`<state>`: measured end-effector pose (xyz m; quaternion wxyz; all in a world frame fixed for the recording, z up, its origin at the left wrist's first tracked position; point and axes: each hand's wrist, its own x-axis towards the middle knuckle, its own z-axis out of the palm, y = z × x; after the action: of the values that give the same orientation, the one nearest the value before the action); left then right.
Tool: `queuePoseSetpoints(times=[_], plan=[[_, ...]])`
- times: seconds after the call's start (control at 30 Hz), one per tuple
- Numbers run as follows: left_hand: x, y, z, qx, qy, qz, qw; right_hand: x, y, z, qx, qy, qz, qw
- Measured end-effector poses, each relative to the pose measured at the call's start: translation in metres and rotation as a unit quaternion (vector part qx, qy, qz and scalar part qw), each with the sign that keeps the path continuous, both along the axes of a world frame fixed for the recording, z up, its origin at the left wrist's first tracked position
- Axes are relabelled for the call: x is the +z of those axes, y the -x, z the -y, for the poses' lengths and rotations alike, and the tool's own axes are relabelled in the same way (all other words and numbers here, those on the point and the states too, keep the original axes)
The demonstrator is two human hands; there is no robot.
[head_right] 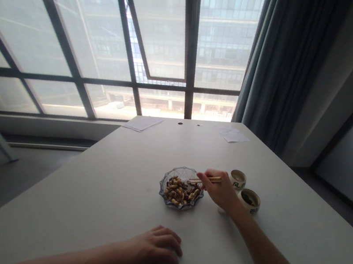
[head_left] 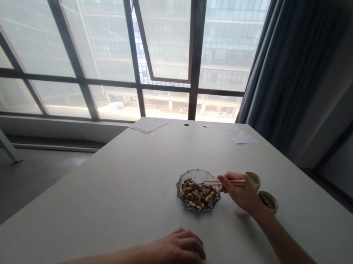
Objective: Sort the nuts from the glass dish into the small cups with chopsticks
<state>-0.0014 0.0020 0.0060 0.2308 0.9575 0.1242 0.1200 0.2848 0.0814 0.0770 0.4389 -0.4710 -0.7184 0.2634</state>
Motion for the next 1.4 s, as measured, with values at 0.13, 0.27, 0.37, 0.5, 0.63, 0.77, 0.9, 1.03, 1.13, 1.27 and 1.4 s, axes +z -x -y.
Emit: queuePoseSetpoints(times=[0.13, 0.27, 0.37, 0.5, 0.63, 0.77, 0.9, 1.03, 1.13, 1.27, 1.4], plan=[[0.000, -0.001, 0.000, 0.000, 0.004, -0.001, 1.000, 0.004, -0.003, 0.000, -0.027, -0.016, 0.002, 1.000], [-0.001, 0.000, 0.000, -0.001, 0.008, 0.002, 1.000, -0.001, -0.003, -0.003, -0.017, -0.010, 0.010, 1.000], [-0.002, 0.000, -0.001, 0.000, 0.008, 0.007, 1.000, -0.007, -0.002, -0.005, -0.010, 0.000, 0.008, 1.000], [-0.001, 0.000, -0.001, -0.001, 0.006, 0.003, 1.000, -0.011, -0.001, -0.007, -0.009, 0.005, 0.007, 1.000], [-0.001, 0.000, 0.000, 0.002, 0.005, 0.003, 1.000, -0.014, 0.001, -0.008, 0.006, -0.001, 0.000, 1.000], [-0.002, 0.001, 0.000, 0.001, 0.012, 0.008, 1.000, -0.018, 0.004, -0.009, 0.009, -0.029, 0.013, 0.999], [-0.004, 0.000, -0.001, -0.002, 0.009, 0.011, 1.000, -0.019, 0.008, -0.008, -0.006, -0.049, 0.014, 0.999], [-0.004, 0.000, -0.002, -0.002, 0.011, 0.007, 1.000, -0.011, 0.003, -0.007, -0.032, -0.061, 0.006, 0.998], [-0.003, 0.000, -0.001, -0.003, 0.013, 0.002, 1.000, 0.007, -0.012, -0.004, -0.085, -0.078, -0.014, 0.993], [-0.002, 0.001, -0.001, -0.004, 0.015, 0.007, 1.000, 0.037, -0.043, 0.002, -0.192, -0.112, -0.044, 0.974], [-0.003, 0.001, -0.001, -0.002, 0.011, 0.017, 1.000, 0.053, -0.064, 0.003, -0.255, -0.095, -0.043, 0.961]])
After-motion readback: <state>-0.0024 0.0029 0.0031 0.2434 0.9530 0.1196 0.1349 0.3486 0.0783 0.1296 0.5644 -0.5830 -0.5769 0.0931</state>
